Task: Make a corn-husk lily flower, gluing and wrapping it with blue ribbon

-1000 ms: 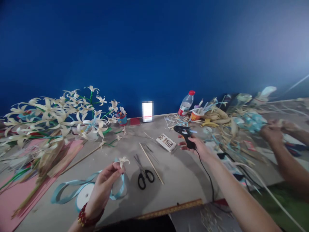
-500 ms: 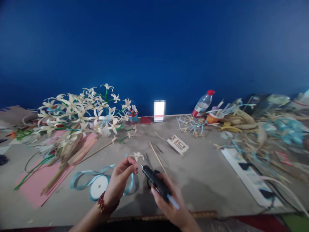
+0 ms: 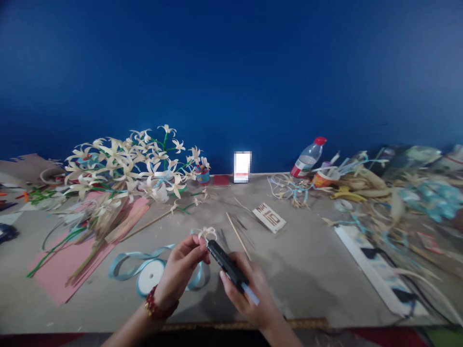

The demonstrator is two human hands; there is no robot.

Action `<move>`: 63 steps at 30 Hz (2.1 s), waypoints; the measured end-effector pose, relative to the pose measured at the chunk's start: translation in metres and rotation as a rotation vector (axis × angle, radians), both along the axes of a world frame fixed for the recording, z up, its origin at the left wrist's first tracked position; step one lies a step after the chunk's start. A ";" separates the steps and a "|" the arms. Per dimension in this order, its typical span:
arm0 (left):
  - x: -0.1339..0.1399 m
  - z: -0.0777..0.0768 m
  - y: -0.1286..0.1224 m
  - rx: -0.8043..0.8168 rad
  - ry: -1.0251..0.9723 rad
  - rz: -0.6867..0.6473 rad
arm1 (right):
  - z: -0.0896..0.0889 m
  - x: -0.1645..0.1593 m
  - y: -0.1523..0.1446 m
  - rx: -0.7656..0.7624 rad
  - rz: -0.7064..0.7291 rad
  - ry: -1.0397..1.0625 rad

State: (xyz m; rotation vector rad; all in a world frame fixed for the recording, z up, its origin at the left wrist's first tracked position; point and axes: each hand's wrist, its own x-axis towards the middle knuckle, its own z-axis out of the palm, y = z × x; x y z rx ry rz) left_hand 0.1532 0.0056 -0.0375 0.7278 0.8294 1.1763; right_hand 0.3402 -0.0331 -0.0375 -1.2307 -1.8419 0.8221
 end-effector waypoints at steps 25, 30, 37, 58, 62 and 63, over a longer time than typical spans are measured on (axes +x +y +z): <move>-0.001 0.013 0.000 -0.076 -0.089 -0.104 | -0.015 0.005 0.015 0.271 0.000 -0.101; -0.001 0.010 0.000 -0.113 -0.124 -0.127 | -0.024 0.011 0.016 0.246 -0.002 -0.116; -0.002 0.013 0.000 -0.153 -0.156 -0.151 | -0.023 0.020 0.019 0.245 0.076 -0.121; -0.005 0.014 -0.003 -0.120 -0.160 -0.169 | -0.008 0.021 0.020 0.366 0.145 -0.143; -0.004 0.016 -0.004 -0.125 -0.158 -0.177 | -0.009 0.022 0.020 0.404 0.150 -0.153; -0.004 0.017 -0.005 -0.127 -0.158 -0.180 | -0.009 0.022 0.021 0.413 0.154 -0.154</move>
